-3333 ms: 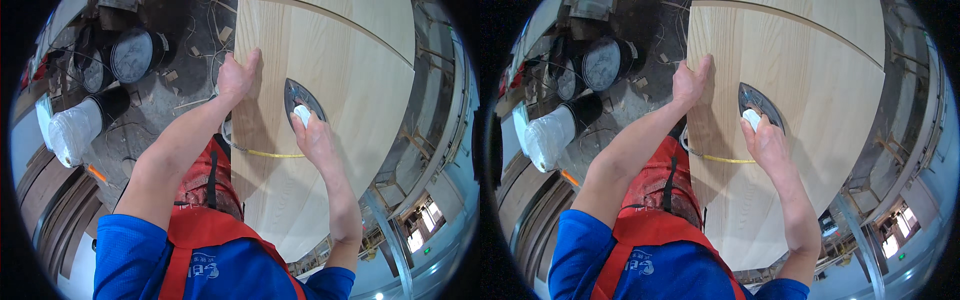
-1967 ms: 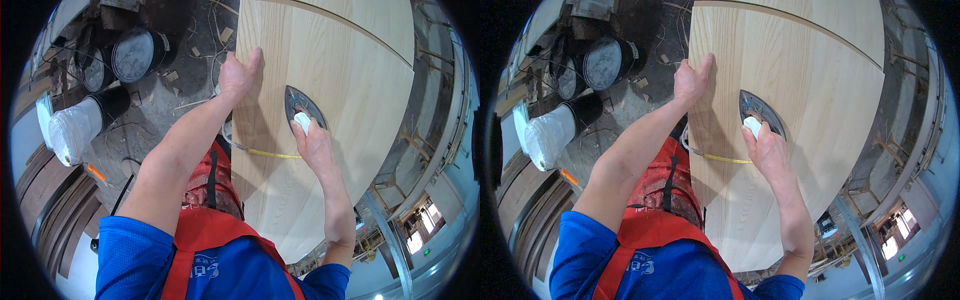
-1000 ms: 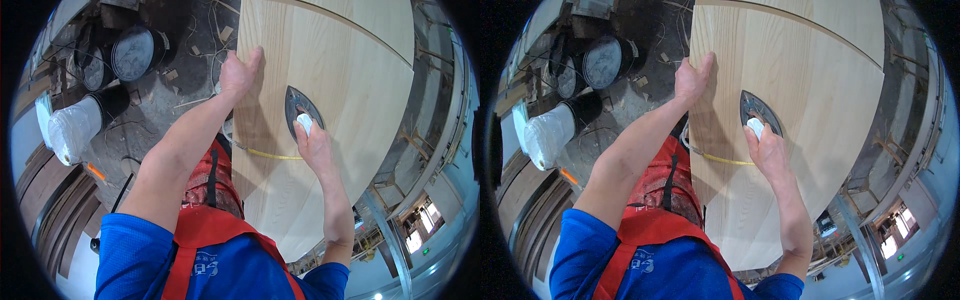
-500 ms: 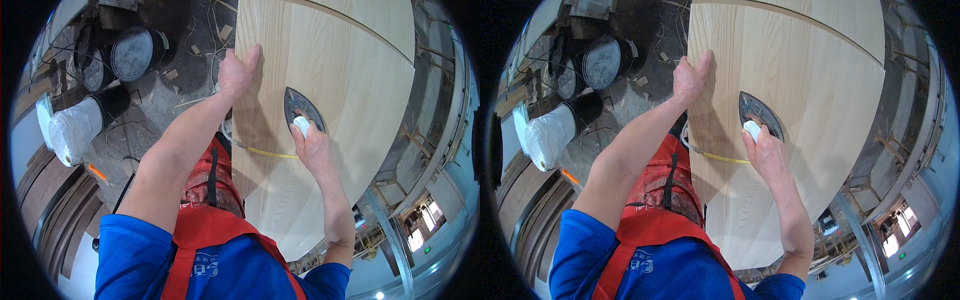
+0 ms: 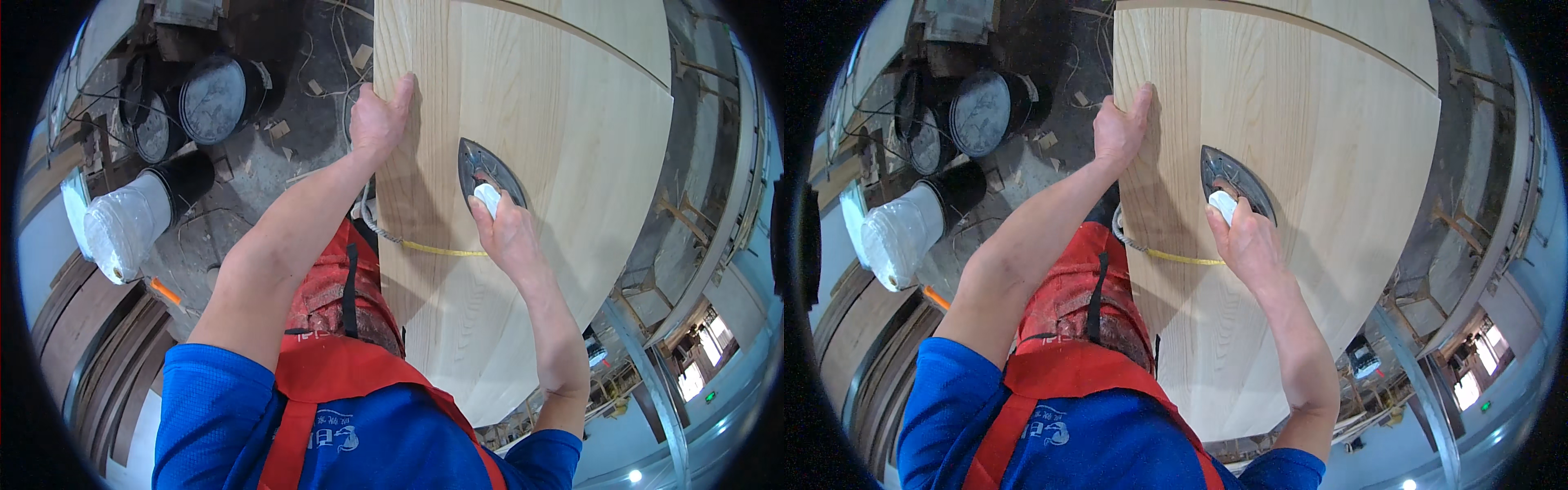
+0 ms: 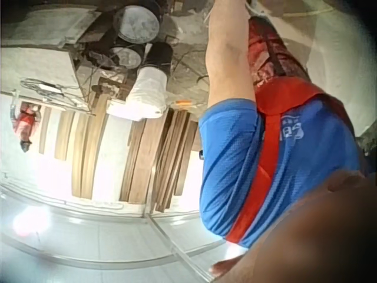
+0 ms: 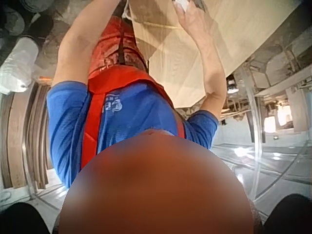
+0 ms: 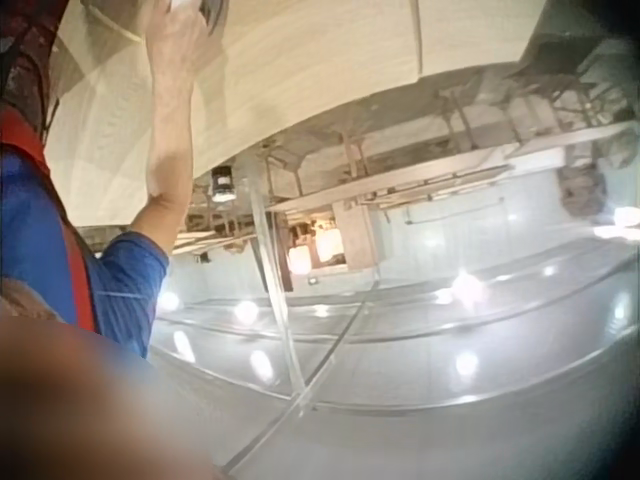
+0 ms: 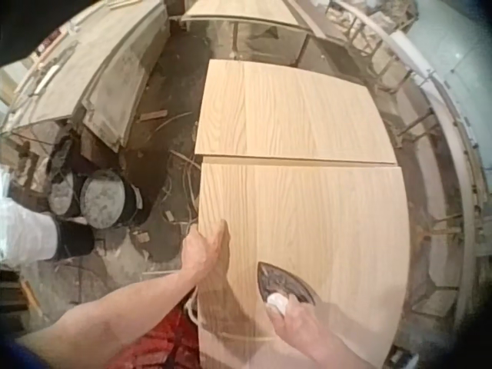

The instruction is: Ironing wooden panels to bond surfaces or apply finish in a furniture manufacturing setting.

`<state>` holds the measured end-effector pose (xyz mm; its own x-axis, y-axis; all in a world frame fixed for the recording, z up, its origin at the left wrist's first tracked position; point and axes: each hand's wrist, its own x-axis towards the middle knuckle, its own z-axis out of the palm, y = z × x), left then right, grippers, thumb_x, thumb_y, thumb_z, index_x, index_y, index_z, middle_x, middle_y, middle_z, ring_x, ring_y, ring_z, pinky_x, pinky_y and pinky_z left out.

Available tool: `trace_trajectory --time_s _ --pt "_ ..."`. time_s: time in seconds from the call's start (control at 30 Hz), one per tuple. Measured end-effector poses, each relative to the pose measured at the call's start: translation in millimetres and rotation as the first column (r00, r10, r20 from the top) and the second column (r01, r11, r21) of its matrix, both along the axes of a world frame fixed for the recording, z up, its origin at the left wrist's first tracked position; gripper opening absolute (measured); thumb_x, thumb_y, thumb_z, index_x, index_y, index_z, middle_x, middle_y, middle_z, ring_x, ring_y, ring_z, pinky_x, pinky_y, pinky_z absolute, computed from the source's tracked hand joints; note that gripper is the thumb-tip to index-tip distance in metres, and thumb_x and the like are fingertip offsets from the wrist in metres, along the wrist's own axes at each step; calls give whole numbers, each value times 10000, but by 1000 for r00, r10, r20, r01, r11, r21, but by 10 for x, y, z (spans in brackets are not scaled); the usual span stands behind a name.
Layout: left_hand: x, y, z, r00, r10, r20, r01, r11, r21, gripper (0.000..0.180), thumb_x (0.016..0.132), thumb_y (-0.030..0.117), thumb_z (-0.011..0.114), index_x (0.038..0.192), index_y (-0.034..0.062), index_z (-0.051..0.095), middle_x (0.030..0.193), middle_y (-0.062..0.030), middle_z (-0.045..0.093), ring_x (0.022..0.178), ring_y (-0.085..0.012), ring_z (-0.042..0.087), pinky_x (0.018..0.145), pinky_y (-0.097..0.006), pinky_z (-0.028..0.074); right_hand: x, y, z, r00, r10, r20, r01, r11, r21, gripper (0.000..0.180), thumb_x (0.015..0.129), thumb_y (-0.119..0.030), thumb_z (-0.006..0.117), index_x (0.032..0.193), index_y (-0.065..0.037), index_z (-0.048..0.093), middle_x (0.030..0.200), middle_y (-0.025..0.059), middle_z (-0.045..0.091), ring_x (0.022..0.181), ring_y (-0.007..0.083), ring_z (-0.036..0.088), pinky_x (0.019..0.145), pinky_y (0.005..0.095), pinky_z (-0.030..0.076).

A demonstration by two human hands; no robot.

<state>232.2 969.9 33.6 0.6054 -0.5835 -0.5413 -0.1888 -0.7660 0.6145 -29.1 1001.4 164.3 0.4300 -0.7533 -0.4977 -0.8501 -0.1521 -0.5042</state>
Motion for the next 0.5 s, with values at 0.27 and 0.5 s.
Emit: trace_trajectory --time_s 0.27,0.5 --pt "-26 -4 28 1000 0 0 0 1000 -15 844 949 715 675 1301 -50 632 1202 -307 754 1189 -452 719 1037 -500 552 209 -510 -66 993 -94 70 97 995 -34 463 1096 -360 640 1144 98 685 907 357 714 865 536 721 742 578 580" --pt "-23 15 107 999 11 -32 -12 999 -31 800 972 681 674 1285 -53 632 1201 -315 751 1190 -460 715 1039 -501 548 592 -1202 -128 990 -98 100 106 991 -81 500 1110 -405 594 1002 74 689 908 363 703 905 549 709 772 571 570"
